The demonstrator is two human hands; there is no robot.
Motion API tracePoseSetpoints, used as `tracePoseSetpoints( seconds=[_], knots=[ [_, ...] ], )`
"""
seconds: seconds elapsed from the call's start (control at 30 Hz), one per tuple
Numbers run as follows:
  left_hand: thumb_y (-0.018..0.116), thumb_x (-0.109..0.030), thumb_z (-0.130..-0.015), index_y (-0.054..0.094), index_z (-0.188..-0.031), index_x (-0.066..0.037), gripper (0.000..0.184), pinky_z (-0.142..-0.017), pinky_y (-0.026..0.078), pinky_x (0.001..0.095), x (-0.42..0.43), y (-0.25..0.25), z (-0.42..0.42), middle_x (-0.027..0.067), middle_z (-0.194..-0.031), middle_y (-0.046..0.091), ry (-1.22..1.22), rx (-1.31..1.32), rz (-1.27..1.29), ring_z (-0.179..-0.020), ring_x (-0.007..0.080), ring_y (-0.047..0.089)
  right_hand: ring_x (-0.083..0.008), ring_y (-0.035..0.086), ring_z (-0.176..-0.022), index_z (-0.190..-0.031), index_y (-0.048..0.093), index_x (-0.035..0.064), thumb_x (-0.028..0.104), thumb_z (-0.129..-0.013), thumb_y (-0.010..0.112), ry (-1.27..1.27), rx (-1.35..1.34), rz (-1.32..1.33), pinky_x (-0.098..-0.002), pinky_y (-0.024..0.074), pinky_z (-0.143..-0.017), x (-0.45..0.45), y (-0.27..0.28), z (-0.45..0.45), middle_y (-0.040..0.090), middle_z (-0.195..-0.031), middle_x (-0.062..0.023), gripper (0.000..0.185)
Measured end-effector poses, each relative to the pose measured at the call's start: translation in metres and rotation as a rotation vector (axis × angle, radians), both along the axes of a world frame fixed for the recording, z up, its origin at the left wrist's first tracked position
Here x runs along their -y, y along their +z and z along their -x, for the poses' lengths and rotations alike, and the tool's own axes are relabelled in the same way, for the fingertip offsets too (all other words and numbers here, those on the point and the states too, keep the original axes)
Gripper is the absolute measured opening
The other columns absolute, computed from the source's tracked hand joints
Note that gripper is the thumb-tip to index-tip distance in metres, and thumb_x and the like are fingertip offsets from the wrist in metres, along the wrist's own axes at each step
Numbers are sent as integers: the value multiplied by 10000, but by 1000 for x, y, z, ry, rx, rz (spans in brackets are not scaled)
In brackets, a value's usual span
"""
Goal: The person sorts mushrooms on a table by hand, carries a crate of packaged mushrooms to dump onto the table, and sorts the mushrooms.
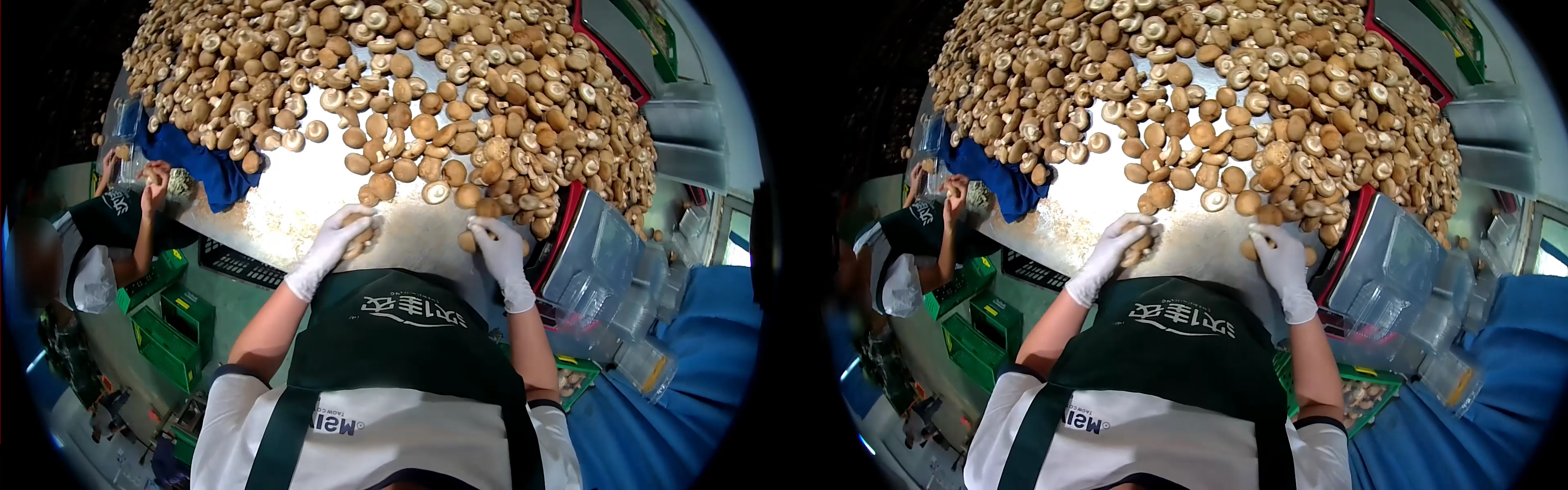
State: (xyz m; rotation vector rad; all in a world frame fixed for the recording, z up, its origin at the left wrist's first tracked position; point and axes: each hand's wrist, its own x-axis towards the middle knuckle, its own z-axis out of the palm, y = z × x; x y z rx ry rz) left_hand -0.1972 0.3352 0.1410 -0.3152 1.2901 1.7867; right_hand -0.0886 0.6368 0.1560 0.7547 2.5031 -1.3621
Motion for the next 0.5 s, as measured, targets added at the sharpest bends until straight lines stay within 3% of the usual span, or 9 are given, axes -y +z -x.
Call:
tracePoseSetpoints(
  seconds=[0.1, 0.13, 0.2, 0.27, 0.3, 0.4, 0.43, 0.47, 0.5],
  knots=[
    [580, -126, -978, 594, -1181, -28, 226, -643, 515, 258, -27, -10, -7, 129, -995, 658, -173, -54, -2, -759, 145, 614, -198, 693, -828, -1072, 724, 68, 169, -876, 683, -217, -4, 303, -296, 525, -796, 26, 34, 34, 728, -949, -116, 224],
    [588, -115, -972, 596, -1199, -36, 240, -637, 511, 251, -38, -9, -9, 113, -973, 661, -246, -104, 31, -750, 124, 609, -218, 693, -849, -1080, 719, 79, 154, -862, 692, -41, -180, 25, -314, 528, -787, 35, 30, 44, 723, -980, -105, 232],
    [616, -117, -951, 602, -1219, -43, 279, -695, 510, 236, -54, -11, -19, 39, -907, 640, -342, -138, 55, -759, 89, 597, -244, 690, -884, -1112, 697, 97, 125, -844, 687, 130, -442, -135, -344, 535, -792, 51, 32, 77, 697, -1101, -103, 270],
    [645, -183, -923, 622, -1162, -51, 274, -802, 496, 270, -65, -10, -23, 56, -955, 655, -425, -239, 70, -851, 125, 612, -264, 683, -896, -1141, 672, 110, 101, -823, 677, 267, -577, -359, -369, 541, -802, 64, 30, 115, 648, -1222, -90, 318],
    [670, -243, -899, 638, -1118, -58, 288, -888, 481, 302, -69, -8, -23, 76, -994, 668, -475, -227, 85, -928, 161, 625, -263, 683, -893, -1144, 672, 117, 109, -819, 674, 311, -464, -431, -370, 543, -812, 62, 26, 126, 632, -1255, -83, 325],
    [664, -250, -909, 640, -1097, -59, 269, -906, 470, 303, -68, 18, -17, 74, -996, 668, -413, -378, 121, -973, 164, 615, -259, 688, -884, -1157, 669, 136, 189, -830, 657, 304, -273, -526, -348, 558, -805, 33, 10, 153, 609, -1306, -59, 331],
    [671, -263, -911, 639, -1083, -59, 269, -897, 474, 303, -63, 16, -15, 80, -985, 668, -357, -445, 108, -959, 159, 616, -270, 686, -892, -1156, 667, 140, 205, -838, 649, 245, -472, -638, -358, 559, -800, 14, 0, 154, 625, -1276, -52, 324],
    [635, -226, -951, 641, -1123, -69, 233, -911, 458, 269, -53, 21, -6, 23, -1032, 648, -404, -484, 177, -979, 115, 586, -289, 679, -922, -1158, 667, 161, 227, -849, 641, 220, -416, -593, -369, 552, -818, -3, 13, 157, 638, -1243, -55, 317],
    [621, -230, -960, 648, -1120, -78, 222, -879, 467, 260, -45, 25, 1, 16, -1011, 650, -310, -365, 181, -948, 104, 588, -296, 673, -943, -1131, 677, 171, 243, -852, 639, 173, -295, -661, -374, 546, -824, -29, 2, 155, 657, -1190, -78, 291]
  ],
)
